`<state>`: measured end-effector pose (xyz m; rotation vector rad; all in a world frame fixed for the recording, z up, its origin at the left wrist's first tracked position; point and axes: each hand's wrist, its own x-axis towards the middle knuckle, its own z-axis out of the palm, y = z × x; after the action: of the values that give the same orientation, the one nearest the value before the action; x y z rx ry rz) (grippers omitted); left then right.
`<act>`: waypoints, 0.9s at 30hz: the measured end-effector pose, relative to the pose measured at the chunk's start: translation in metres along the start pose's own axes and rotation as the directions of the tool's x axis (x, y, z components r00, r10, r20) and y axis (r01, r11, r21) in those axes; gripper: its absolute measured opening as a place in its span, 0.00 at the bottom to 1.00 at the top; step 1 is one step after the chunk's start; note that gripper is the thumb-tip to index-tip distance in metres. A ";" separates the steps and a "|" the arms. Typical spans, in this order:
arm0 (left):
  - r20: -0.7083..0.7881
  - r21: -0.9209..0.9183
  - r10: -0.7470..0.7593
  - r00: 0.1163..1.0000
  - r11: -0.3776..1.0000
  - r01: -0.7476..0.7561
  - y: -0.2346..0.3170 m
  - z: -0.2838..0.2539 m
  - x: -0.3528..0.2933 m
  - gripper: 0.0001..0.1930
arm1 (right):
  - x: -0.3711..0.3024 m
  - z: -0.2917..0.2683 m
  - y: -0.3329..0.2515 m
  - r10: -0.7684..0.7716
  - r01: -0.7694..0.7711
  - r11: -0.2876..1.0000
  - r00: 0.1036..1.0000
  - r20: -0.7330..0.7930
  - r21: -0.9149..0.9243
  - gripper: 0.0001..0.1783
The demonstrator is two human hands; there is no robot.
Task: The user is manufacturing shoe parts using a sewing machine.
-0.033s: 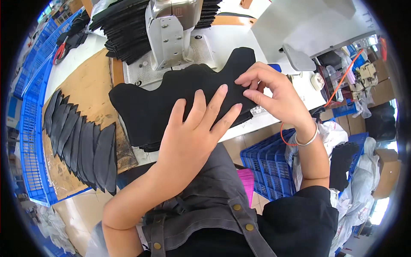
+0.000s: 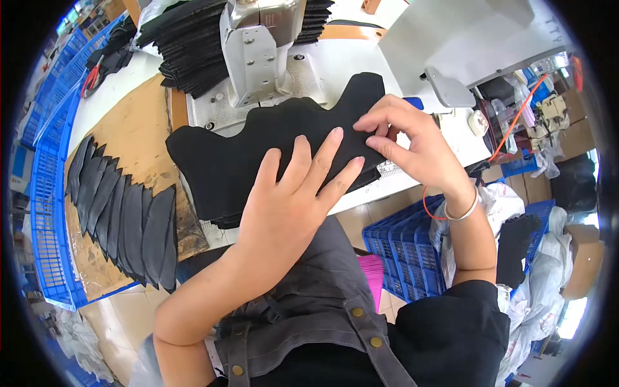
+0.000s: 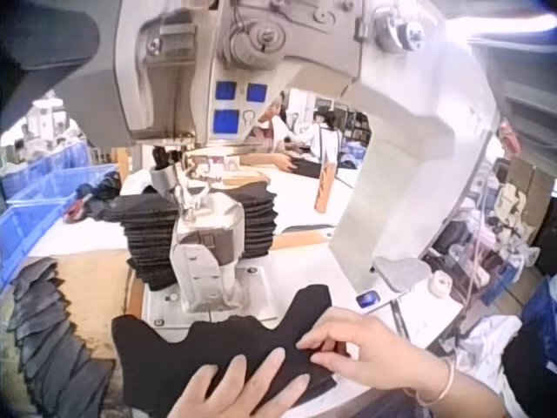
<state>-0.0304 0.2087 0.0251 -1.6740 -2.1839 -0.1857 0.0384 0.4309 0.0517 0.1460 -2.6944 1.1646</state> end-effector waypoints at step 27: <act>-0.221 0.125 -0.017 0.975 0.991 0.046 -0.047 -0.069 -0.022 0.18 | -0.003 -0.009 -0.048 -0.775 0.497 0.224 0.612 0.156 -0.839 0.16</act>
<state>-0.0557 0.1524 0.0857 -1.4739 -2.0142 -0.2212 0.0505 0.4048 0.0909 0.7831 -2.1455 -0.3959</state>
